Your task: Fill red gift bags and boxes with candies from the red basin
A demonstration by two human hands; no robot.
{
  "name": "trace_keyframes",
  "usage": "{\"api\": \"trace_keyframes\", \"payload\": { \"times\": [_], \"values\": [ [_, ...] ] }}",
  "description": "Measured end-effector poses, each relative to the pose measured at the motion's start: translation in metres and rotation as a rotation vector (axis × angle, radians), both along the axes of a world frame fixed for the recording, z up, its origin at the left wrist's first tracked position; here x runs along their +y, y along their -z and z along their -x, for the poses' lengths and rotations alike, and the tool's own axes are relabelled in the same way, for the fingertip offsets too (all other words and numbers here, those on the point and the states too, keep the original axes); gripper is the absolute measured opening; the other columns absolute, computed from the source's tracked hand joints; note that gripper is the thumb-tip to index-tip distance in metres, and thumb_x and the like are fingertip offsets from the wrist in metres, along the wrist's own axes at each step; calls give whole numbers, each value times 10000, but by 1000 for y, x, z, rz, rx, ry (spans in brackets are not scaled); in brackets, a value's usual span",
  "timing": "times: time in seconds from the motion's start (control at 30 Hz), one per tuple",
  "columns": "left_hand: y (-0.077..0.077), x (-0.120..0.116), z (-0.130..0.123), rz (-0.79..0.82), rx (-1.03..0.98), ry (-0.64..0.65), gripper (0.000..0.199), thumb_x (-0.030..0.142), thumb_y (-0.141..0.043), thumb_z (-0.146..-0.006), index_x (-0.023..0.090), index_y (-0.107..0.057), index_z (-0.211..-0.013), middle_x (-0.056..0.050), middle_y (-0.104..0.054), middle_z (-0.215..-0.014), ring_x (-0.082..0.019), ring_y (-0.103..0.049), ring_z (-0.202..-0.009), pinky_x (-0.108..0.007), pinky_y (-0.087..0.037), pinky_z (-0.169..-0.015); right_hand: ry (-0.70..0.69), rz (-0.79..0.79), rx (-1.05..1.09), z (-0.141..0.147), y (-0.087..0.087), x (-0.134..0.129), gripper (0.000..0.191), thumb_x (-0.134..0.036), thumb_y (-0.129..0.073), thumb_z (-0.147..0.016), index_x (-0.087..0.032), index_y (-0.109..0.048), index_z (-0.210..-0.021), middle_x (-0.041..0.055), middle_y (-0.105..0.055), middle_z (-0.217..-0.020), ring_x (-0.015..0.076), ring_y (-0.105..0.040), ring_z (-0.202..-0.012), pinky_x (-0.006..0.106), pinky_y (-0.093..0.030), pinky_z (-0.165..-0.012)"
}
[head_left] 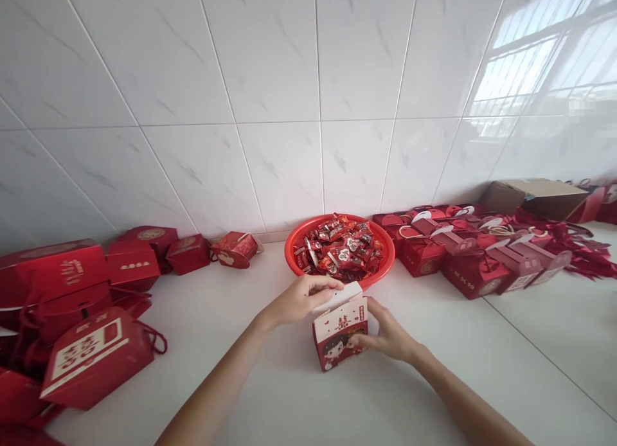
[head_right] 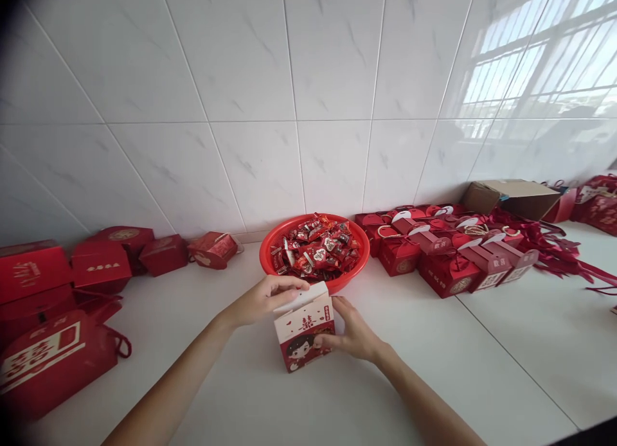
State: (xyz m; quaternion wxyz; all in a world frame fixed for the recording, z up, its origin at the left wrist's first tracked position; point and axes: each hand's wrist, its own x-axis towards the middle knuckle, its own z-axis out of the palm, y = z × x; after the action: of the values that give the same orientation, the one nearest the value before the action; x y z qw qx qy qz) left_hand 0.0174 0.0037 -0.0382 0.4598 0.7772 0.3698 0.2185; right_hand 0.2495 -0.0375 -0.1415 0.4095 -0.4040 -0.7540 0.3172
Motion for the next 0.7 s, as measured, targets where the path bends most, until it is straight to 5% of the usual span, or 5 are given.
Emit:
{"api": "trace_keyframes", "payload": {
  "times": [0.1,0.2,0.37,0.53,0.7],
  "values": [
    [4,4,3,52,-48,42,359,422,-577,-916,187,-724,-1145,-77,-728,-1137,-211,-651,-942,-288,-511,-816,163,-150,77,-18,-23,8,254,-444,-596,-916,-217,-673,-1003,73,-726,-960,233,-663,-875,361,-535,-811],
    [1,3,5,97,-100,81,366,463,-606,-909,227,-732,-1159,-79,-704,-1227,-266,-609,-1150,-349,-475,-977,394,-291,99,-35,-48,29,202,-394,-572,-926,-220,-653,-863,54,-710,-823,204,-643,-739,330,-527,-718],
    [-4,9,5,177,-275,167,489,558,-574,-915,248,-664,-1282,-111,-626,-1356,-296,-548,-1283,-420,-435,-1069,441,-271,-235,-40,-75,80,174,-296,-633,-834,-224,-661,-989,86,-718,-1029,260,-665,-969,373,-514,-846],
    [0,38,4,93,-281,60,448,529,-608,-901,189,-710,-1174,-121,-691,-1237,-266,-633,-1141,-398,-479,-1020,366,-25,-492,-21,-73,118,445,-354,-831,-639,-201,-681,-1029,103,-720,-996,327,-654,-974,387,-492,-820],
    [16,85,6,-51,-160,-69,391,454,-704,-804,171,-729,-1072,-102,-728,-1180,-254,-672,-1065,-397,-508,-988,311,20,-391,-21,-61,138,429,-307,-879,-528,-241,-710,-916,23,-718,-852,258,-661,-819,314,-485,-702]
  ]
}}
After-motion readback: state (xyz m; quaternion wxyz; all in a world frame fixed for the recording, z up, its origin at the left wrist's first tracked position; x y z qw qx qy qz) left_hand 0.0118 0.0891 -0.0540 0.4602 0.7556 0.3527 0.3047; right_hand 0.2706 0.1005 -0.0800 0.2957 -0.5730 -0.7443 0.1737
